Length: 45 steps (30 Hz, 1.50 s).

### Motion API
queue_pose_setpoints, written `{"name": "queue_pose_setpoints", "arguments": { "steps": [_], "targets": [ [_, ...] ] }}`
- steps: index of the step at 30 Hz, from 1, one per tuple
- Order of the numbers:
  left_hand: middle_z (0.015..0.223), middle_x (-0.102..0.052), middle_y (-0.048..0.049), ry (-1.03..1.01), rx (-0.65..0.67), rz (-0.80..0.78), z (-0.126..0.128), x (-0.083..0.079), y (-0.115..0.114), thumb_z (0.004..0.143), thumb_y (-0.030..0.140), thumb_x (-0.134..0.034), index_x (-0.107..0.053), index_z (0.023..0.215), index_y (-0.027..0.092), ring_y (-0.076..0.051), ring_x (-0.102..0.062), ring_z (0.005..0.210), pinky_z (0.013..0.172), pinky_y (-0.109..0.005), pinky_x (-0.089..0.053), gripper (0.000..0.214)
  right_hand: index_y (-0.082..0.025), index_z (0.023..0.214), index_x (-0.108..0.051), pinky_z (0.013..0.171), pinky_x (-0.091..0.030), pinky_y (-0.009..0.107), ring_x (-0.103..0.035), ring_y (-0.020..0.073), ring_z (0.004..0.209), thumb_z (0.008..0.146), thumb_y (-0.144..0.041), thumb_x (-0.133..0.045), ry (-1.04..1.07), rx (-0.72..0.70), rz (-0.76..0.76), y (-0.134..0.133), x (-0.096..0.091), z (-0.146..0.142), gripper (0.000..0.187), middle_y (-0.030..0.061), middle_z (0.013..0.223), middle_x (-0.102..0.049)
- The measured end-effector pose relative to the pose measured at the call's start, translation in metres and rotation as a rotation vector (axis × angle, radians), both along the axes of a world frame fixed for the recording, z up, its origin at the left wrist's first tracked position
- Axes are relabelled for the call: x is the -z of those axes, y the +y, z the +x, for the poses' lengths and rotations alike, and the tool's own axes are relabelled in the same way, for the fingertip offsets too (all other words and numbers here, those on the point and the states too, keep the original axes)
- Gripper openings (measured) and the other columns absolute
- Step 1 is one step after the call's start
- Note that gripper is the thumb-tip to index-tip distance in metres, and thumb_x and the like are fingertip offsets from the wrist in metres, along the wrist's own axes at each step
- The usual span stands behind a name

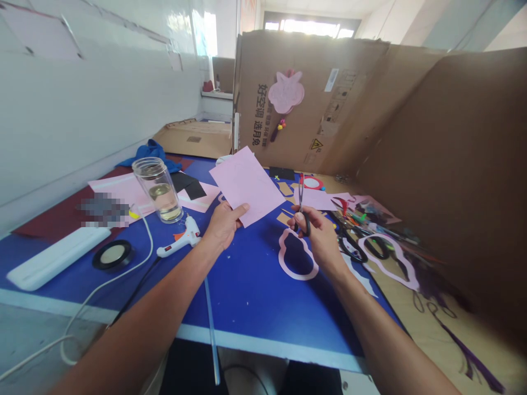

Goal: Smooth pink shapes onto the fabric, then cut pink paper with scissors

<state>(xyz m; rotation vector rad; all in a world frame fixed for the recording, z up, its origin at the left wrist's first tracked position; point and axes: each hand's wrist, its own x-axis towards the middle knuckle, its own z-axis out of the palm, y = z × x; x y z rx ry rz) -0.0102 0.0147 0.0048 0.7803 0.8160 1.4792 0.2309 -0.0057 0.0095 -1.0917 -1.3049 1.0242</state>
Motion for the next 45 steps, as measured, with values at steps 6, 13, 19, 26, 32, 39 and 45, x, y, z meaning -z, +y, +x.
{"name": "queue_pose_setpoints", "arguments": {
  "steps": [6, 13, 19, 26, 32, 39, 45],
  "targets": [
    [0.109, -0.089, -0.017, -0.007, -0.003, 0.003, 0.0, -0.001, -0.001, 0.071, 0.019, -0.1, -0.084, 0.098, 0.015, -0.039, -0.083, 0.117, 0.098, -0.05, -0.07, 0.031, -0.024, 0.115, -0.079, 0.066, -0.051, 0.033, -0.075, 0.0249, 0.087, 0.084, -0.064, -0.087, -0.008, -0.01, 0.015, 0.001, 0.001, 0.0, 0.052, 0.0059, 0.094, -0.081],
    [0.108, -0.088, -0.0181, -0.013, -0.005, 0.008, 0.001, -0.002, -0.001, 0.068, 0.02, -0.101, -0.084, 0.1, 0.013, -0.041, -0.082, 0.118, 0.1, -0.052, -0.07, 0.037, -0.024, 0.112, -0.08, 0.068, -0.054, 0.034, -0.074, 0.0249, 0.085, 0.081, -0.064, -0.089, 0.012, -0.002, 0.017, 0.001, 0.0, -0.001, 0.052, 0.0035, 0.087, -0.077],
    [0.109, -0.089, -0.017, -0.015, -0.012, 0.007, 0.001, -0.001, -0.001, 0.07, 0.02, -0.101, -0.085, 0.099, 0.015, -0.039, -0.082, 0.117, 0.098, -0.05, -0.07, 0.034, -0.023, 0.115, -0.08, 0.064, -0.052, 0.033, -0.074, 0.0252, 0.084, 0.082, -0.066, -0.087, -0.017, -0.004, 0.006, 0.001, 0.002, -0.002, 0.054, 0.0047, 0.087, -0.078],
    [0.11, -0.089, -0.0175, -0.02, -0.008, 0.007, 0.0, 0.0, 0.0, 0.073, 0.021, -0.1, -0.085, 0.105, 0.014, -0.038, -0.083, 0.115, 0.097, -0.049, -0.07, 0.036, -0.022, 0.117, -0.079, 0.063, -0.051, 0.031, -0.075, 0.0246, 0.084, 0.084, -0.066, -0.085, -0.028, -0.012, -0.012, 0.002, 0.004, -0.002, 0.055, 0.0054, 0.089, -0.079],
    [0.11, -0.089, -0.0172, -0.015, -0.011, 0.004, 0.0, 0.0, 0.0, 0.074, 0.021, -0.099, -0.086, 0.104, 0.014, -0.037, -0.084, 0.113, 0.096, -0.048, -0.071, 0.033, -0.023, 0.116, -0.08, 0.065, -0.053, 0.032, -0.072, 0.0234, 0.081, 0.084, -0.065, -0.086, -0.026, -0.02, 0.006, 0.003, 0.006, -0.003, 0.054, 0.004, 0.086, -0.077],
    [0.11, -0.089, -0.0173, -0.009, -0.018, 0.005, 0.0, -0.001, -0.001, 0.072, 0.022, -0.1, -0.086, 0.103, 0.014, -0.037, -0.084, 0.113, 0.096, -0.047, -0.071, 0.035, -0.023, 0.116, -0.08, 0.068, -0.056, 0.035, -0.071, 0.0239, 0.08, 0.082, -0.068, -0.088, -0.062, -0.06, -0.001, -0.001, 0.005, -0.006, 0.057, 0.005, 0.089, -0.078],
    [0.108, -0.089, -0.0155, -0.003, -0.018, 0.017, 0.001, -0.003, -0.002, 0.068, 0.024, -0.102, -0.084, 0.096, 0.016, -0.038, -0.083, 0.116, 0.098, -0.049, -0.07, 0.034, -0.022, 0.122, -0.079, 0.07, -0.057, 0.037, -0.075, 0.0255, 0.083, 0.084, -0.069, -0.085, -0.09, -0.084, -0.051, -0.004, 0.006, -0.011, 0.06, 0.0061, 0.09, -0.08]
  ]
}}
